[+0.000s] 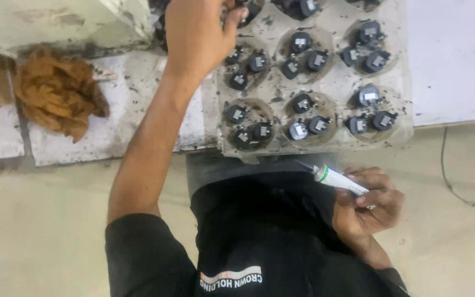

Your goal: The person picks black electrical plug components one at a time from a tray and squeezes adhesive from a tube onto each one, placing each treated component back into the tray. Near the end they wipe the tube with a cloth and continue applying adhesive to more components.

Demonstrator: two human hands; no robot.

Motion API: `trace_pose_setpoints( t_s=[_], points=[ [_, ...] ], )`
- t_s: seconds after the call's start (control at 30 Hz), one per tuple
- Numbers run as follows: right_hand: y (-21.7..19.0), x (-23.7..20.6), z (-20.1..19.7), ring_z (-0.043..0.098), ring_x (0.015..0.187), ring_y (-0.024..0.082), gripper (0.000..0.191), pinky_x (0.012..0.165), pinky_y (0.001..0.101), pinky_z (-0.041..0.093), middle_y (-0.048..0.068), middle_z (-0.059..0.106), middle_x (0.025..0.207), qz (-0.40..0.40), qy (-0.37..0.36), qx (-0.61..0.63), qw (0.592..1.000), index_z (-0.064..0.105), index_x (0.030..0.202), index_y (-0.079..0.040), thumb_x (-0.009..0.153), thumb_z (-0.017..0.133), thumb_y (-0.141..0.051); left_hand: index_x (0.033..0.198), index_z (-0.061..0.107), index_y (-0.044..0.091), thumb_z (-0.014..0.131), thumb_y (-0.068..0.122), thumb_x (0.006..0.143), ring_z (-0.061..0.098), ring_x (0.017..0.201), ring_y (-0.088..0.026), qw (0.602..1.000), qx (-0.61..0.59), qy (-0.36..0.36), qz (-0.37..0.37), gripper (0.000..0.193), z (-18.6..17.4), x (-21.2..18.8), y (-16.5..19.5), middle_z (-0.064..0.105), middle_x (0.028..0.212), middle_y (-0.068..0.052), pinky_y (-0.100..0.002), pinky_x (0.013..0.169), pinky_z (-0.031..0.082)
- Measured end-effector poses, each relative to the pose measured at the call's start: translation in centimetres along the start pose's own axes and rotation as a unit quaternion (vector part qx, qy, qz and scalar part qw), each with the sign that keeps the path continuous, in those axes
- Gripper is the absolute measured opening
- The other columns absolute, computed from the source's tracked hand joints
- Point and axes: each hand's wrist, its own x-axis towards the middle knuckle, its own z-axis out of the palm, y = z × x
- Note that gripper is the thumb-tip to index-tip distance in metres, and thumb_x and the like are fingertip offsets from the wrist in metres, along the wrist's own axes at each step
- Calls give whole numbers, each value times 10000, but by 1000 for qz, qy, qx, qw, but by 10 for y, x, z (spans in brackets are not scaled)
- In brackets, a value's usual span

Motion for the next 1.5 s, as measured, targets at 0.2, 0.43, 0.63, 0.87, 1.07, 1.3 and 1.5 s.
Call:
trace_pose_setpoints(
  t_s=[0.2,0.43,0.63,0.87,1.07,1.3,1.5],
  points=[
    [-6,9,53,663,898,257,363,818,357,596,147,627,1009,-9,-93,-16,996,409,1056,-107,981,745,7,1118,784,159,804,50,980,650,1025,-214,992,120,24,-29,177,-114,-116,-13,701,1097,6,-373,840,552],
    [-19,2,143,675,930,283,347,779,369,606,166,631,1029,-59,-198,18,978,435,1008,-94,910,739,42,1263,790,196,789,18,952,497,1359,-229,940,279,-11,-196,358,-245,-237,-83,633,1373,25,-474,1201,416],
    [-32,-8,210,695,922,271,338,786,391,601,152,645,989,-110,-284,51,951,508,910,-94,811,770,95,1531,586,49,849,118,877,342,1518,-335,932,275,-32,-233,708,-261,-269,-132,472,1621,-106,-590,1215,285],
    [-51,-12,259,716,865,260,329,705,362,611,171,657,960,-146,-318,66,934,532,913,-78,795,782,102,1137,761,127,856,97,858,334,1514,-360,932,284,55,-218,297,-255,-278,-184,513,1561,-111,-599,1258,289],
    [-47,-12,278,716,919,255,309,708,338,585,175,665,996,-121,-313,67,940,527,935,-75,834,763,96,1055,732,45,828,-41,871,723,1079,-248,940,120,206,-245,225,-244,-288,-175,746,1099,-74,-382,955,602],
    [-18,-37,346,663,945,174,281,813,263,533,96,631,1001,-9,-257,115,959,548,973,-37,889,766,119,1191,617,-1,717,-183,822,716,983,-139,787,-266,402,-385,423,-197,-290,-98,730,1103,-100,-235,846,569],
    [12,-53,378,572,945,73,257,890,219,500,13,592,974,144,-267,152,941,531,1009,-28,938,731,117,1352,648,-45,648,-177,921,684,1097,-157,677,-466,401,-404,451,-172,-308,-68,702,1240,-123,-249,935,570]
  ],
)
